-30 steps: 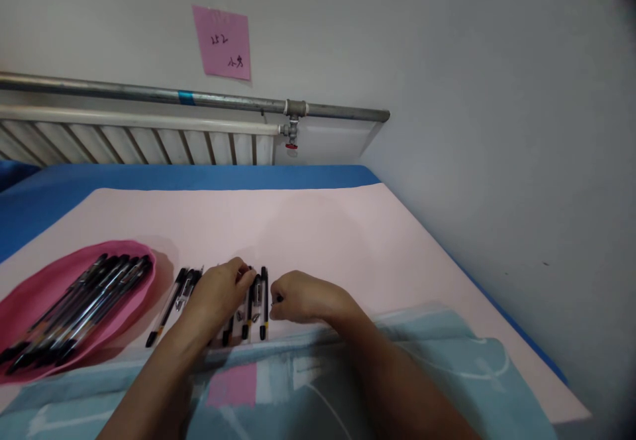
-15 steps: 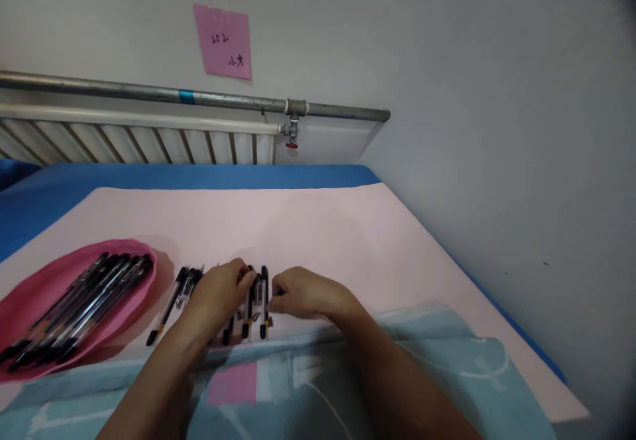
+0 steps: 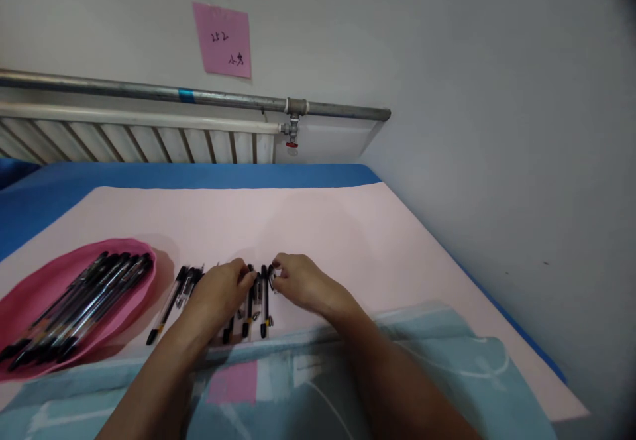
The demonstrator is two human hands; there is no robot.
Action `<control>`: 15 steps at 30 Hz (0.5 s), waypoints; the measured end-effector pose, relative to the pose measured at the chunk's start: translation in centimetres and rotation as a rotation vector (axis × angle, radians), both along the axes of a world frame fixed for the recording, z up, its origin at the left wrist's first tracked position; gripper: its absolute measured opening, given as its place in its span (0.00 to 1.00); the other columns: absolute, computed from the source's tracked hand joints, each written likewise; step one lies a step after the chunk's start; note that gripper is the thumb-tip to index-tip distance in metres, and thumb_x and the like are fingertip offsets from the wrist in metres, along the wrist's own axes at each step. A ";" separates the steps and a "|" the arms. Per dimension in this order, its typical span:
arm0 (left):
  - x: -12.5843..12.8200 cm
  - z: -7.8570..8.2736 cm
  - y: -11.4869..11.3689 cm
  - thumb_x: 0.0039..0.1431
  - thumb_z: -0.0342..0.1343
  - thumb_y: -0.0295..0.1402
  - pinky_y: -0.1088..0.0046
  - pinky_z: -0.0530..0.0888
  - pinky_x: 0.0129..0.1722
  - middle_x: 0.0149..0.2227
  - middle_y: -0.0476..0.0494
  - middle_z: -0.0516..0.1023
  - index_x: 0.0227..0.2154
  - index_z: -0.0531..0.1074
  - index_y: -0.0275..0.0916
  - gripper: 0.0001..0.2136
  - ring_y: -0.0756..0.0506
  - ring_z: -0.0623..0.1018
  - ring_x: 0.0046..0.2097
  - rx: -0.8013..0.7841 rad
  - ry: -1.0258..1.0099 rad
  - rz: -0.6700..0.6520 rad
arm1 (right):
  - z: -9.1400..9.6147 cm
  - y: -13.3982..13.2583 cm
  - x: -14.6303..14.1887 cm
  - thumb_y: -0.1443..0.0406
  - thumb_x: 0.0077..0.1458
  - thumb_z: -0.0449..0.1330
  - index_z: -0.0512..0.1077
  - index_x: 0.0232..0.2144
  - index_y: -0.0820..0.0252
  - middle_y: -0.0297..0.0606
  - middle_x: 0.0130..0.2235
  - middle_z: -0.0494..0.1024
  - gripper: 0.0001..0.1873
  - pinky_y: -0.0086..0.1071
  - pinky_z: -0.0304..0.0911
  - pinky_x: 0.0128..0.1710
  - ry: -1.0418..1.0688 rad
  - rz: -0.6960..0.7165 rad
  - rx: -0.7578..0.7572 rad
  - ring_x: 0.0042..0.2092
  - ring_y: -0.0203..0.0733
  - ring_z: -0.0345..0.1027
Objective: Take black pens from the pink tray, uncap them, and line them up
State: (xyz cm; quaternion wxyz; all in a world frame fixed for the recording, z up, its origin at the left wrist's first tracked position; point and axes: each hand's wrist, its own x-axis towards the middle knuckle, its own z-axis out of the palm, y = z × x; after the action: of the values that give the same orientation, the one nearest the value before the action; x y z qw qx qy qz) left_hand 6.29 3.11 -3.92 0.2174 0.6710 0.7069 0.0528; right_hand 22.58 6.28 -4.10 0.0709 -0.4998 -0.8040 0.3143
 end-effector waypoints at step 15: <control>-1.7 0.5 0.1 0.55 0.43 0.42 0.71 0.64 0.31 0.32 0.41 0.78 0.32 0.71 0.39 0.15 0.43 0.75 0.33 0.051 -0.044 0.122 | 0.1 -0.2 -0.3 0.67 0.51 0.52 0.68 0.39 0.61 0.38 0.30 0.73 0.11 0.25 0.54 0.26 0.008 -0.037 -0.100 0.28 0.34 0.64</control>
State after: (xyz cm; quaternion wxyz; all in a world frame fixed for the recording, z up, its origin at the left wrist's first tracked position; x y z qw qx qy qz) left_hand 4.60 3.23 -3.38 0.2121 0.6306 0.7400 0.0985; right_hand 22.33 6.06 -4.03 0.0549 -0.5160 -0.7777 0.3548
